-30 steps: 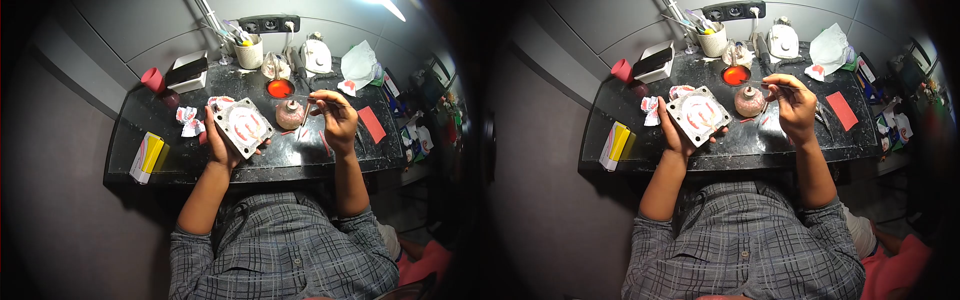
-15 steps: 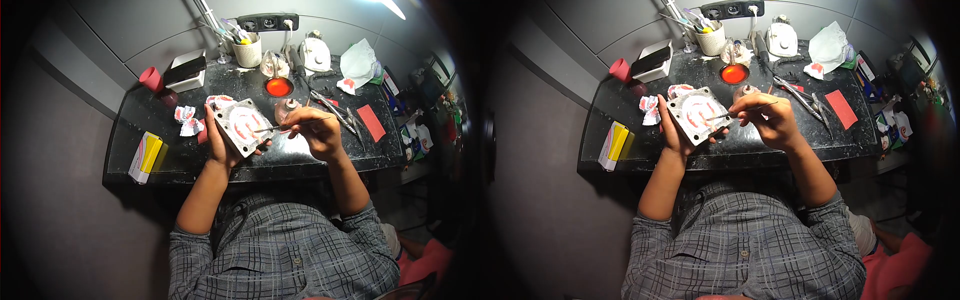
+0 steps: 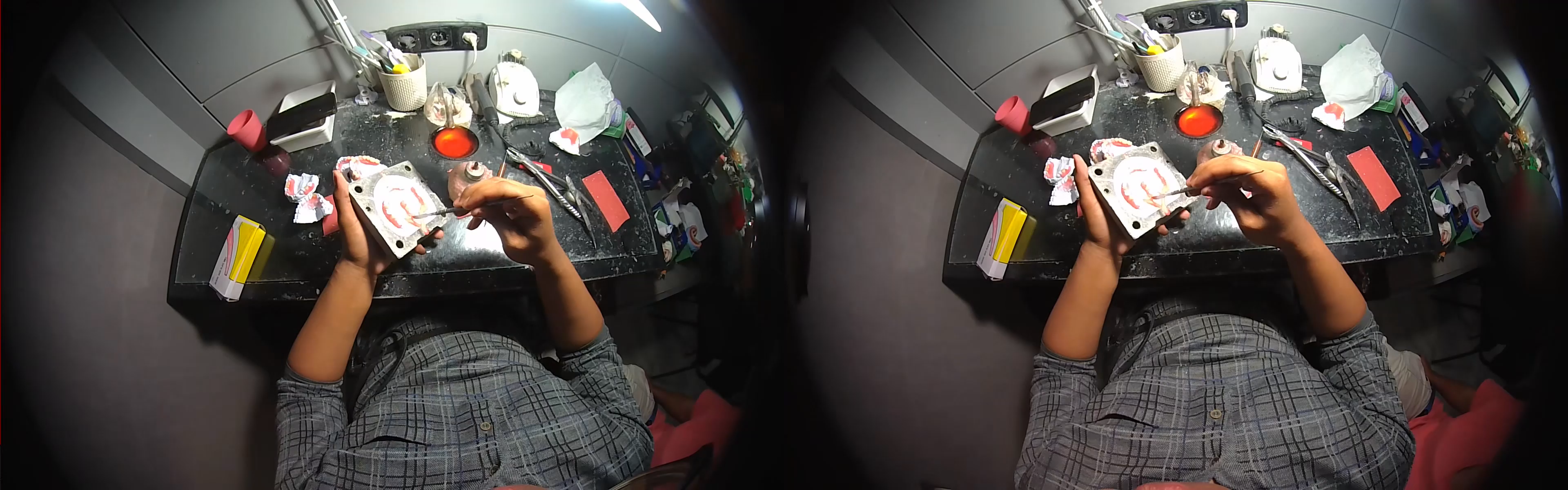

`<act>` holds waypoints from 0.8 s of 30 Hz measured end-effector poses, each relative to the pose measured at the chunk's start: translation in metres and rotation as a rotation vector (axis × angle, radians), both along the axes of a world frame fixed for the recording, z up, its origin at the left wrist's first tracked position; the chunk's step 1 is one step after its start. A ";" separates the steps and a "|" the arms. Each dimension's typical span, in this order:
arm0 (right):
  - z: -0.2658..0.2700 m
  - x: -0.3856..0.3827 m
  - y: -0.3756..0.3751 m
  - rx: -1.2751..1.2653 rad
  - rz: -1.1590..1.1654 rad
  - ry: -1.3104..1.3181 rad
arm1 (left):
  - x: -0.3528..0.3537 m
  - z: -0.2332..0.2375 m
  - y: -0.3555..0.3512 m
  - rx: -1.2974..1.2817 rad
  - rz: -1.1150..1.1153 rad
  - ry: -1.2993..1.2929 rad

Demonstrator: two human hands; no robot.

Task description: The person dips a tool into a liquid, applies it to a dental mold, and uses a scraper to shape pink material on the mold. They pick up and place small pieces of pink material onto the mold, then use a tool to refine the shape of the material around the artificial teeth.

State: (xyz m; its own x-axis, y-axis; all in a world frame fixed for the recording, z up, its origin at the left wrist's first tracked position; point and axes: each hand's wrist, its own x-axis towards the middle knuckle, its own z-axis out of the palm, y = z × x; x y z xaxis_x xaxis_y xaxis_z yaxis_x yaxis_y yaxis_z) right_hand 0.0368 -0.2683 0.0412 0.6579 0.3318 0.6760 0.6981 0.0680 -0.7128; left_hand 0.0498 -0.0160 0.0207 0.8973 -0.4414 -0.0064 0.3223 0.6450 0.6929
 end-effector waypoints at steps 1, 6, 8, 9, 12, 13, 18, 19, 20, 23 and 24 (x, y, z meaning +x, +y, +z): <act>-0.001 0.000 0.000 0.025 -0.005 0.013 | 0.000 0.001 -0.001 0.019 0.017 0.002; -0.001 0.001 0.000 0.009 0.003 -0.014 | 0.001 0.000 0.000 0.019 0.009 0.013; -0.001 0.001 -0.001 0.007 -0.008 -0.018 | 0.000 0.001 0.000 0.016 0.006 0.013; 0.000 0.000 0.000 0.005 -0.004 -0.015 | 0.000 0.001 -0.001 0.016 0.005 0.013; 0.001 -0.002 -0.002 0.039 -0.010 0.034 | 0.001 -0.001 0.002 -0.039 -0.042 0.017; 0.001 -0.002 -0.004 0.072 -0.023 0.081 | 0.002 -0.001 0.003 -0.084 -0.059 0.034; 0.003 0.008 -0.021 0.368 -0.182 0.093 | 0.005 -0.004 0.007 -0.226 -0.132 0.066; 0.004 0.010 -0.025 0.420 -0.233 0.110 | 0.006 -0.004 0.006 -0.240 -0.124 0.059; 0.006 0.010 -0.030 0.421 -0.267 0.129 | 0.006 -0.004 0.005 -0.254 -0.116 0.050; 0.006 0.016 -0.038 0.472 -0.382 0.184 | 0.008 -0.008 0.006 -0.403 -0.203 0.064; 0.005 0.017 -0.041 0.471 -0.383 0.184 | 0.009 -0.008 0.008 -0.442 -0.240 0.064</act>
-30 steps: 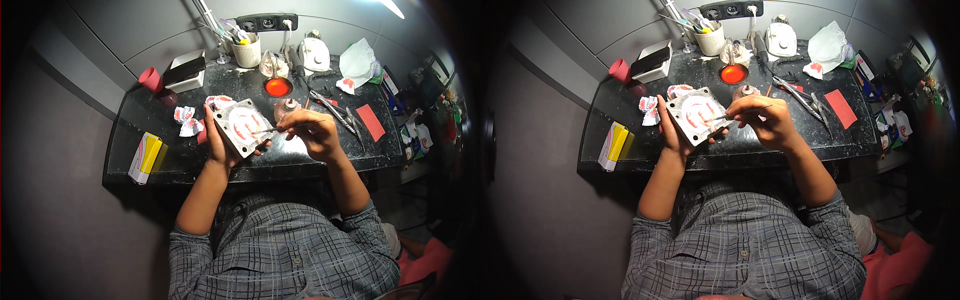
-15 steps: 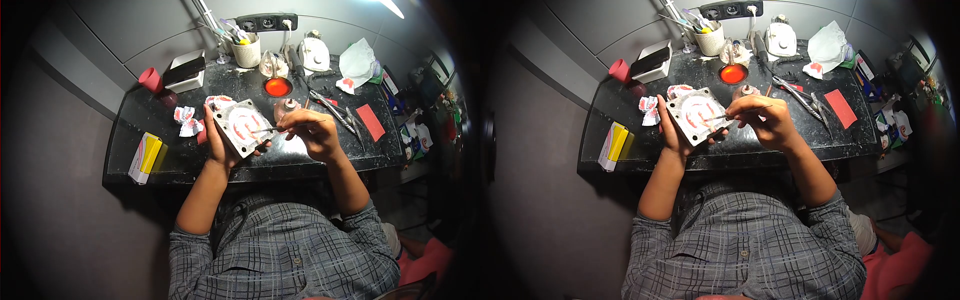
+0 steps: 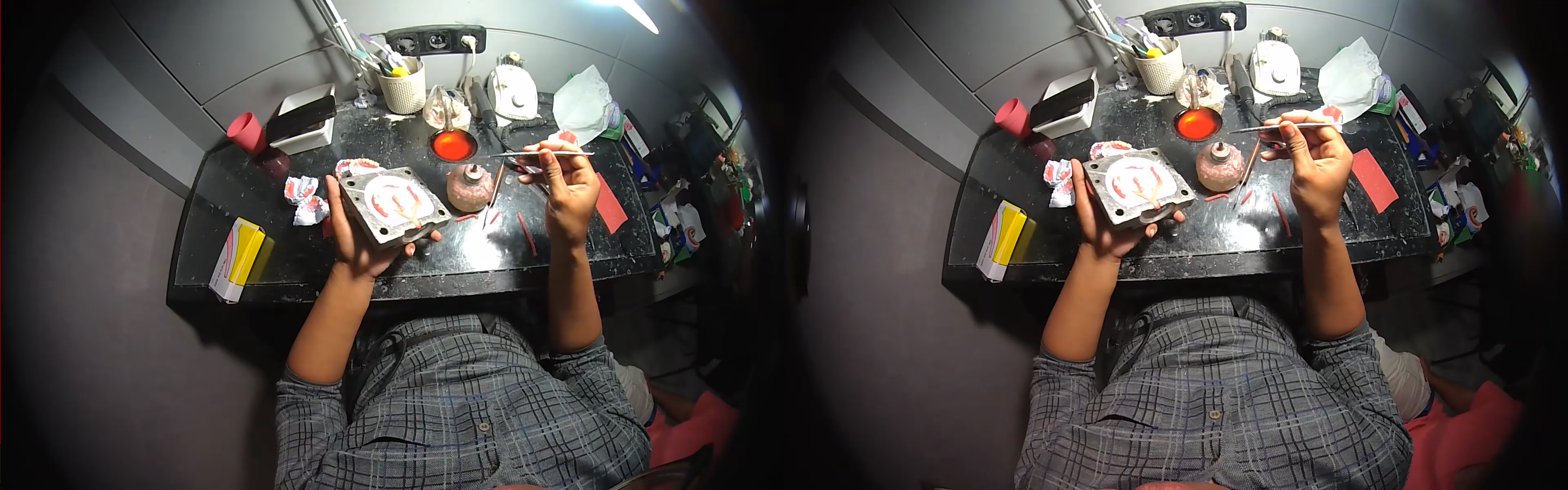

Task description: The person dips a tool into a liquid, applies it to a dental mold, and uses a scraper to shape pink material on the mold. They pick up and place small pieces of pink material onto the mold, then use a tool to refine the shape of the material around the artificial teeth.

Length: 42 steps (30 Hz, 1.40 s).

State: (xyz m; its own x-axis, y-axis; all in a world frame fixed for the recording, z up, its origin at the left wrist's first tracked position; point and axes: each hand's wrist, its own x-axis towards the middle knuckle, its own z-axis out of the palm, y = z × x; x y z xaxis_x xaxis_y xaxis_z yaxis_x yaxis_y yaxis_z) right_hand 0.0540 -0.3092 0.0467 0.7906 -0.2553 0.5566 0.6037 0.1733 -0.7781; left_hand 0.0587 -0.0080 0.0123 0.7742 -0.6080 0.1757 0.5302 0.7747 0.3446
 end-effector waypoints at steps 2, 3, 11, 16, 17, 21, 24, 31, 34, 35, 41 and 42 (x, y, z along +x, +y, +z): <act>-0.003 0.002 -0.004 -0.084 -0.022 0.052 | 0.001 -0.002 0.003 -0.022 -0.024 -0.014; -0.004 0.002 -0.004 -0.083 -0.021 0.053 | 0.002 -0.004 0.004 -0.043 -0.047 -0.028; -0.009 0.009 -0.007 0.026 0.082 0.166 | 0.008 -0.015 0.009 -0.130 -0.153 -0.066; -0.011 0.010 -0.009 0.044 0.068 0.238 | 0.009 -0.020 0.012 -0.113 -0.069 -0.068; -0.011 0.009 -0.008 0.037 0.046 0.236 | 0.011 -0.022 0.014 -0.134 -0.085 -0.096; -0.014 0.009 -0.008 0.043 0.067 0.234 | 0.015 -0.028 0.015 -0.177 -0.099 -0.091; -0.013 0.009 -0.007 0.023 0.028 0.239 | 0.013 -0.024 0.015 -0.199 -0.103 -0.110; -0.012 0.009 -0.007 -0.014 0.027 0.250 | 0.007 -0.015 0.011 -0.175 -0.027 -0.023; -0.012 0.009 -0.006 -0.017 0.039 0.247 | 0.009 -0.015 0.012 -0.140 -0.053 -0.044; -0.011 0.009 -0.005 -0.016 0.040 0.251 | 0.009 -0.016 0.012 -0.140 -0.052 -0.044; -0.012 0.009 -0.006 -0.012 0.047 0.237 | 0.007 -0.014 0.011 -0.126 -0.069 -0.058; -0.012 0.008 -0.006 -0.012 0.046 0.237 | 0.008 -0.017 0.012 -0.133 -0.101 -0.052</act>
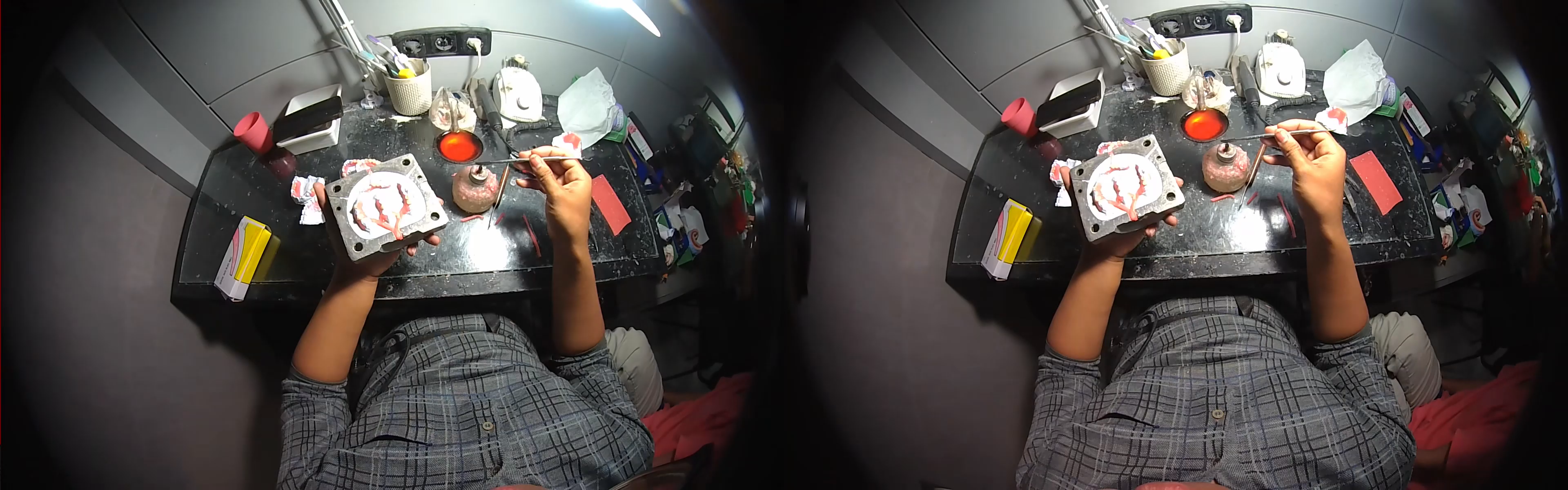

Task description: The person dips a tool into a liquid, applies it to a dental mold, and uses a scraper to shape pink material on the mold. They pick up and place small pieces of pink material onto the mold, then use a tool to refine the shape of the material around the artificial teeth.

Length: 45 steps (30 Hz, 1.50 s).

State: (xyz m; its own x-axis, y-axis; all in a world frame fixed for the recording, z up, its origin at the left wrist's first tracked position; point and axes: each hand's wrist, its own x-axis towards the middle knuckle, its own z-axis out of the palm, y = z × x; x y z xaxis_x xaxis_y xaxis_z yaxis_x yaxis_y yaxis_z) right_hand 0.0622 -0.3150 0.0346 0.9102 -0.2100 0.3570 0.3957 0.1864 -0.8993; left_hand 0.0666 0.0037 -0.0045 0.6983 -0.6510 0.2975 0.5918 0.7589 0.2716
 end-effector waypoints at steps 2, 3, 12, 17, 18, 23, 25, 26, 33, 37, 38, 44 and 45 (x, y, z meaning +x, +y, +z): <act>0.001 -0.001 0.001 -0.010 0.019 -0.007 | 0.002 -0.004 0.001 -0.006 -0.033 0.004; 0.002 -0.001 0.001 -0.010 0.019 -0.007 | 0.002 -0.002 0.000 -0.039 -0.070 -0.010; 0.006 -0.005 0.000 -0.021 0.102 -0.146 | -0.008 0.013 -0.007 -0.106 -0.065 -0.034; 0.011 -0.007 0.004 -0.042 -0.006 -0.281 | -0.003 -0.002 0.005 -0.100 0.011 0.031; 0.011 -0.007 0.005 -0.041 -0.005 -0.280 | -0.004 0.001 -0.005 -0.197 0.109 -0.023; 0.010 -0.006 0.007 -0.052 -0.073 -0.270 | -0.004 0.007 0.000 0.109 0.267 0.314; 0.011 -0.005 0.010 -0.071 -0.086 -0.281 | 0.003 -0.002 0.004 -0.011 0.092 0.047; 0.010 -0.004 0.011 -0.090 -0.100 -0.292 | 0.002 -0.009 0.005 -0.042 0.109 0.058; 0.010 0.000 0.017 -0.193 -0.107 -0.269 | -0.008 0.007 -0.003 -0.043 0.076 -0.026; 0.010 0.000 0.018 -0.195 -0.106 -0.264 | -0.014 0.020 -0.011 0.141 0.296 0.155; 0.010 -0.001 0.018 -0.180 -0.115 -0.262 | -0.008 0.015 -0.006 0.080 0.203 0.128; 0.012 -0.007 0.007 -0.151 -0.211 -0.281 | -0.007 0.014 -0.011 0.215 0.339 0.051; 0.011 -0.007 0.006 -0.151 -0.205 -0.280 | -0.005 0.013 -0.011 0.366 0.430 0.000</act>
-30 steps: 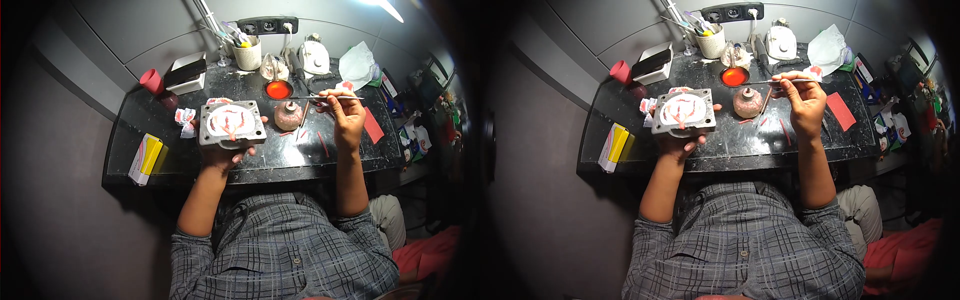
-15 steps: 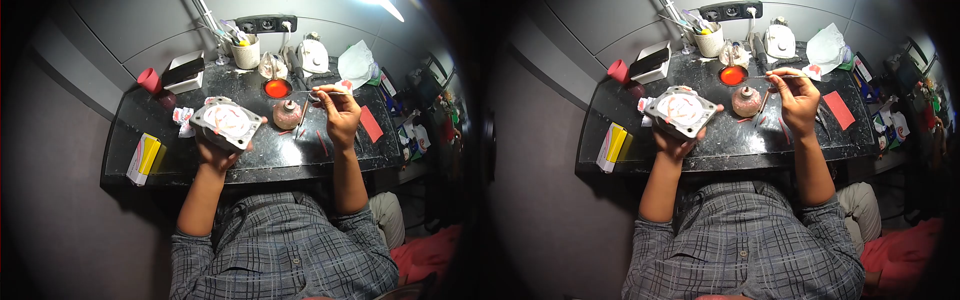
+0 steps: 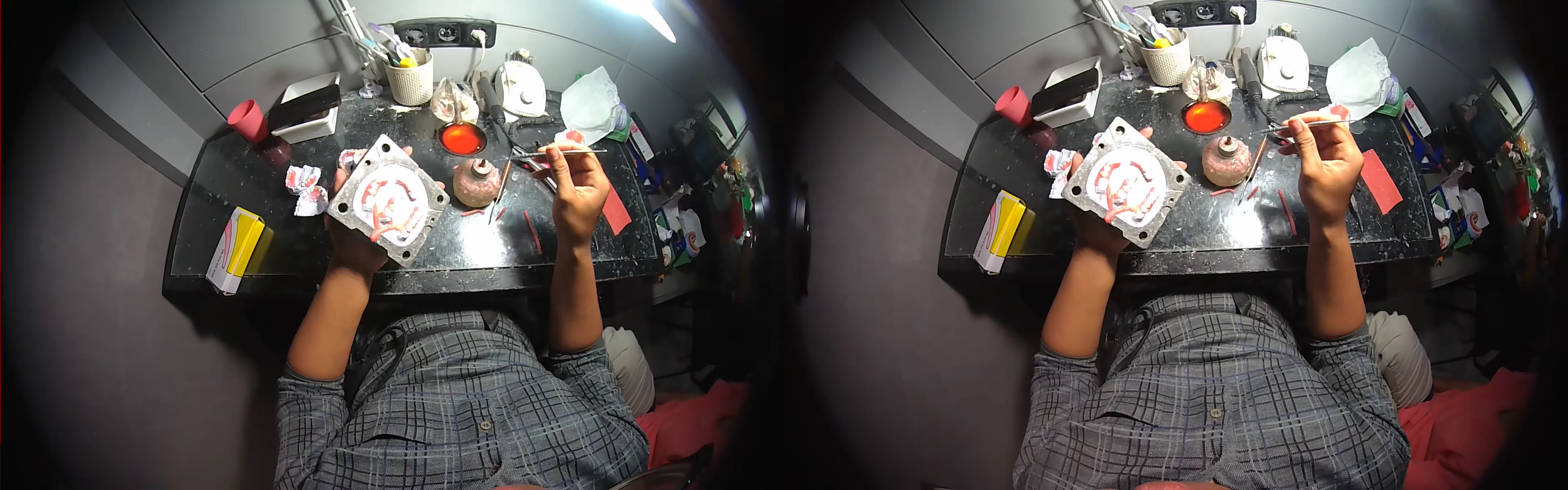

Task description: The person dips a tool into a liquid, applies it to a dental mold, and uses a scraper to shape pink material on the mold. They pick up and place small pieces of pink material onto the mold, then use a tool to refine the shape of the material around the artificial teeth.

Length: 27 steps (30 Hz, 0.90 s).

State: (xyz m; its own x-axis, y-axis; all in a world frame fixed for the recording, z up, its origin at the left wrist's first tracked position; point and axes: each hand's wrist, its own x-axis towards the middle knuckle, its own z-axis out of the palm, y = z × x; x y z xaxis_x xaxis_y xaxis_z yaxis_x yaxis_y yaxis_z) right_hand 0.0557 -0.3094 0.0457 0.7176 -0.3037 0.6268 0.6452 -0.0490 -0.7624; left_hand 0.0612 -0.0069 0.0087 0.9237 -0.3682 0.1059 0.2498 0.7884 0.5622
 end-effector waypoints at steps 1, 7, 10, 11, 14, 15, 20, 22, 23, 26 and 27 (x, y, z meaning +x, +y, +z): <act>-0.002 0.000 -0.002 0.001 0.030 0.028 | 0.000 -0.001 0.000 -0.020 -0.008 -0.009; 0.013 -0.017 0.025 0.063 0.274 -0.045 | 0.000 -0.007 -0.001 -0.117 -0.205 -0.069; 0.012 -0.022 0.043 0.031 0.379 -0.104 | -0.005 -0.002 -0.003 -0.096 -0.244 -0.138; 0.013 -0.026 0.052 0.054 0.448 -0.094 | -0.006 -0.002 -0.003 -0.056 -0.161 -0.126; 0.006 -0.028 0.069 0.033 0.538 -0.109 | -0.003 -0.004 -0.002 -0.071 -0.112 -0.141; 0.006 -0.029 0.075 0.033 0.542 -0.126 | -0.003 -0.005 -0.001 -0.130 -0.147 -0.167; 0.003 -0.030 0.085 0.009 0.572 -0.154 | -0.005 -0.004 -0.001 -0.053 -0.100 -0.122; 0.004 -0.032 0.086 0.015 0.569 -0.117 | -0.007 0.001 -0.004 -0.018 -0.064 -0.094; 0.004 -0.032 0.087 0.013 0.571 -0.117 | -0.009 0.005 -0.005 0.042 -0.024 -0.109; 0.004 -0.033 0.088 0.034 0.598 -0.093 | -0.008 0.004 -0.004 0.073 -0.007 -0.114; 0.006 -0.033 0.088 0.016 0.589 -0.103 | -0.007 0.002 -0.003 0.045 -0.031 -0.105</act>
